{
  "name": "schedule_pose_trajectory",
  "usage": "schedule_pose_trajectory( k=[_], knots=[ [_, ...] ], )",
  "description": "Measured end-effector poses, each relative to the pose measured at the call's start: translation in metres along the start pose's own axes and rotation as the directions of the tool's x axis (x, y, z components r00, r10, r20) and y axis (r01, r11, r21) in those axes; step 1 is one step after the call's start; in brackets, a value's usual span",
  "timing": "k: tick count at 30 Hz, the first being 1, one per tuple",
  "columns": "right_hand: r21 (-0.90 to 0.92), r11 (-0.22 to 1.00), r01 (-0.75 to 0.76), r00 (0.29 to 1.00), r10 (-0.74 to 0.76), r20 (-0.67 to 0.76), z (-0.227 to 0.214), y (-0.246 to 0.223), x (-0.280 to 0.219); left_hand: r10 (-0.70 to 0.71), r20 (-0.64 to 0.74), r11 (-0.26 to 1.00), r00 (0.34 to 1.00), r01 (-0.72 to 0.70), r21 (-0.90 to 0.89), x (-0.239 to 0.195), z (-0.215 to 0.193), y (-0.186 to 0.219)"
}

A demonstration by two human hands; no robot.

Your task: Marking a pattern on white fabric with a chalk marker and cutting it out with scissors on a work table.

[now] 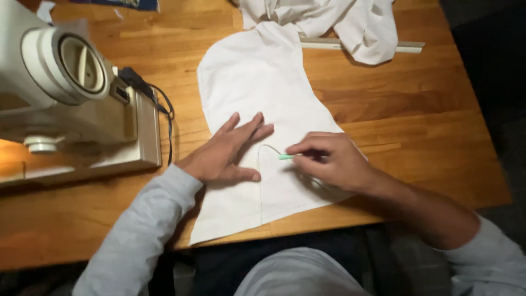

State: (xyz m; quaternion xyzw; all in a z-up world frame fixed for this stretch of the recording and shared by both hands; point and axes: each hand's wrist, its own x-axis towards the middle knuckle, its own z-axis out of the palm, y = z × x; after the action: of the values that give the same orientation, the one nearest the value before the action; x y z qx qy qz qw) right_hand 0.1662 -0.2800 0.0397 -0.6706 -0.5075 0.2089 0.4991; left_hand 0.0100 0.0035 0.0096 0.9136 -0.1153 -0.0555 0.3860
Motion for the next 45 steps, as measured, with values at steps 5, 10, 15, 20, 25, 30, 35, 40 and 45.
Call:
schedule_pose_trajectory(
  k=[5,10,15,20,25,30,35,40,45],
  knots=[
    [0.001,0.998,-0.056,0.995,0.056,-0.082,0.045,0.033,0.026,-0.005,-0.01,0.997,1.0,0.006,0.073,-0.01,0.005,0.005],
    [-0.047,0.984,-0.174,0.979,0.168,-0.112,0.056,0.034,0.03,-0.001,0.036,0.997,0.999,-0.002,0.079,-0.017,0.012,0.006],
    [-0.083,0.986,-0.145,0.988,0.14,-0.066,0.06,0.03,0.024,0.023,0.039,0.998,0.999,-0.025,0.063,-0.016,0.015,0.0],
    [-0.102,0.981,-0.162,0.986,0.164,0.009,0.076,0.031,-0.014,-0.016,0.058,0.996,0.998,0.011,0.091,-0.017,0.011,0.008],
    [-0.002,0.999,0.039,0.984,-0.038,0.174,0.089,0.013,-0.06,-0.037,0.065,0.997,0.997,0.033,0.07,-0.017,0.012,0.007],
    [0.026,1.0,0.013,0.993,-0.016,0.119,0.077,0.022,-0.035,-0.04,0.077,0.997,0.996,0.035,0.066,-0.017,0.011,0.008],
    [-0.124,0.992,-0.019,0.999,0.014,-0.037,0.054,0.035,0.021,-0.044,0.082,0.996,0.996,0.038,0.076,-0.015,0.012,0.007],
    [-0.16,0.979,-0.125,0.991,0.131,0.033,0.063,0.022,0.009,-0.068,0.077,0.996,0.995,0.064,0.058,-0.016,0.01,0.013],
    [-0.142,0.987,0.08,0.979,-0.051,0.197,0.09,0.002,-0.058,-0.017,0.075,0.991,0.997,0.007,0.132,-0.014,0.019,-0.004]
  ],
)
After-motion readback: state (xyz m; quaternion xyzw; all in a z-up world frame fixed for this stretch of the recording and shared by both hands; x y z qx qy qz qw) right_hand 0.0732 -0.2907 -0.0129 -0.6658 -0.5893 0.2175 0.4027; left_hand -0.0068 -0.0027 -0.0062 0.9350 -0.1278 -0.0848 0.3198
